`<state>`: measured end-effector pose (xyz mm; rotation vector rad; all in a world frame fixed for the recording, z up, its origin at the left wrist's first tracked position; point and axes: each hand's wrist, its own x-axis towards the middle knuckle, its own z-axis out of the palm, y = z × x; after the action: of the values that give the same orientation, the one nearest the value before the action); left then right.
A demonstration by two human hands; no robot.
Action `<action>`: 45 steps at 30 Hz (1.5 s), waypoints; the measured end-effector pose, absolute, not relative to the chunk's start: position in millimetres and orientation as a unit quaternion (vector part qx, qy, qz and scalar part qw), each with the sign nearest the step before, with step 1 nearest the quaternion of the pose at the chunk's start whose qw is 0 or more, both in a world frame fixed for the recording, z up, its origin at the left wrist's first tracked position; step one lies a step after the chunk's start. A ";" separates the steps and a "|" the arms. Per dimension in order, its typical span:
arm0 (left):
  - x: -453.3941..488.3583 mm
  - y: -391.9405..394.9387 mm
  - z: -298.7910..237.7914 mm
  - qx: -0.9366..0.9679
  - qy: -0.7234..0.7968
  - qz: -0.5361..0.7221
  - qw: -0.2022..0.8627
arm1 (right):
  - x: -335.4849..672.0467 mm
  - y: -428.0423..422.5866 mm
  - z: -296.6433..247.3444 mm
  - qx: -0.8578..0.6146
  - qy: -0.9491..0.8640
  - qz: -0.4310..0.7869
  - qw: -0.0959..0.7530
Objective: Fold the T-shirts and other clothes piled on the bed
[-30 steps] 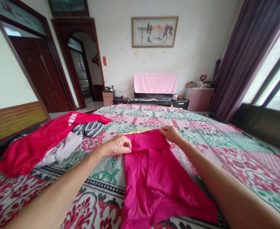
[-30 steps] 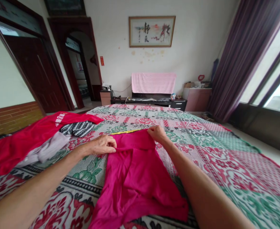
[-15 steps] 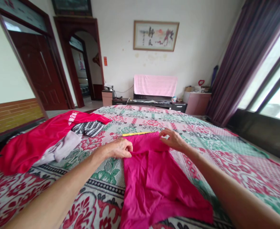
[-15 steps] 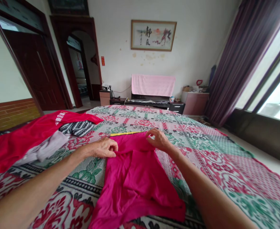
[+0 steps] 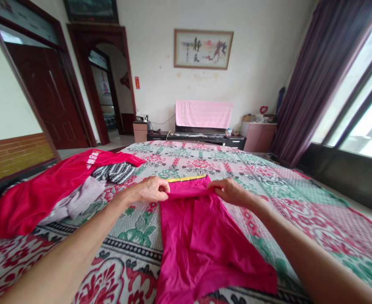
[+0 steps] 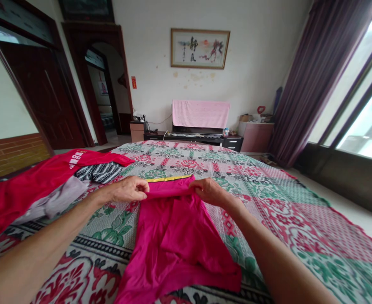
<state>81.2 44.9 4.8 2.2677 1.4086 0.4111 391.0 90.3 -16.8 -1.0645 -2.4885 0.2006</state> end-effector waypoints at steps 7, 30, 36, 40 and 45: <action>88.6 34.1 11.0 0.830 0.486 0.080 0.262 | 399.9 80.9 5.1 -0.353 -0.914 0.134 0.145; 97.2 32.7 14.1 0.758 0.522 0.174 0.350 | 385.7 54.4 32.4 -0.326 -0.909 0.242 0.097; 99.6 30.0 18.5 0.746 0.528 0.179 0.365 | 365.4 35.1 32.4 -0.252 -0.926 0.280 -0.012; 97.5 31.4 15.3 0.759 0.516 0.154 0.365 | 354.4 23.5 30.7 -0.261 -0.941 0.214 -0.037; 94.5 34.1 7.7 0.793 0.490 0.078 0.353 | 366.6 29.3 37.8 -0.318 -0.930 0.185 0.007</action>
<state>94.5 34.1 7.7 2.0518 1.2660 0.2018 366.6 29.3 37.8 -0.9938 -2.9076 0.5790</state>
